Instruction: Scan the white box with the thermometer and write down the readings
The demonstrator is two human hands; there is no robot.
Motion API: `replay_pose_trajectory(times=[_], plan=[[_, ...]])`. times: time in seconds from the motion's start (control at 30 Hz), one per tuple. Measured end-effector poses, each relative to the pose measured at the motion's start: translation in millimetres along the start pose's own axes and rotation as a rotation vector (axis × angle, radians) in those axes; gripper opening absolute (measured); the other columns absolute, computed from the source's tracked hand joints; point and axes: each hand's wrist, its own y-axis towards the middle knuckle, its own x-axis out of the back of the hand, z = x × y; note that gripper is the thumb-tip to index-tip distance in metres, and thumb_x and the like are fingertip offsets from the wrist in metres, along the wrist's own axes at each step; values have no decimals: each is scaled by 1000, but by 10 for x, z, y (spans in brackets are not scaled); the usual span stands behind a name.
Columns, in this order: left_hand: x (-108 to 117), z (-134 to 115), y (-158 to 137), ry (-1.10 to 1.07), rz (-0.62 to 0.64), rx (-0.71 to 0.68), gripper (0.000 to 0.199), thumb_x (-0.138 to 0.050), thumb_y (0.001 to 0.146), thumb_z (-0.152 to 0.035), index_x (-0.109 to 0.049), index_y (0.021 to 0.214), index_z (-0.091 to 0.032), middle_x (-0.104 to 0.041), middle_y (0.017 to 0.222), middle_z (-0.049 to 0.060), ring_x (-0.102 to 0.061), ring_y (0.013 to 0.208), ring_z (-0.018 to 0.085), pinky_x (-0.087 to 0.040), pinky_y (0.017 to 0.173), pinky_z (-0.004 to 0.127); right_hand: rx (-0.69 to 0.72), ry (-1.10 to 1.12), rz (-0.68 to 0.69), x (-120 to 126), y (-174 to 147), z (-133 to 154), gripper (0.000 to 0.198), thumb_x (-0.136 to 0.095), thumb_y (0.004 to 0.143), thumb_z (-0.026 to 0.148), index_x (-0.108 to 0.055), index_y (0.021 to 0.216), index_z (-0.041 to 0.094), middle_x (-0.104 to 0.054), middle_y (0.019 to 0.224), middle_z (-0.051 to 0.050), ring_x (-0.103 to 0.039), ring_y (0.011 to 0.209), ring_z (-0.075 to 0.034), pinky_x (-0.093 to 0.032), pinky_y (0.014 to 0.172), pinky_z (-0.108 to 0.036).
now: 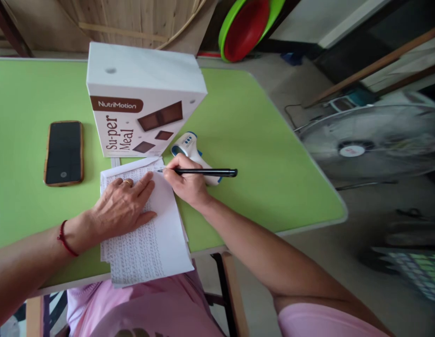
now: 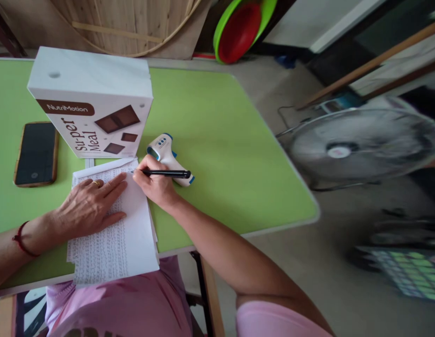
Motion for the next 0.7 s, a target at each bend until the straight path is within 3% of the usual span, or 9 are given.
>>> replay_pose_trajectory(times=[0.4, 0.7], plan=[[-4, -9, 23, -3, 5, 0, 56, -51, 93, -48, -51, 133, -9, -44, 148, 17, -63, 83, 26, -46, 73, 42, 28, 14, -82, 6, -3, -16, 19, -54, 77, 16, -42, 63, 23, -48, 51, 7, -40, 44, -8, -34, 45, -24], [-3, -7, 19, -1, -12, -12, 56, -50, 93, -47, -51, 133, -8, -44, 148, 17, -63, 83, 26, -48, 73, 43, -35, -42, -75, 9, -3, -4, 20, -53, 76, 18, -41, 61, 23, -48, 49, 7, -41, 45, -9, -35, 46, -24]])
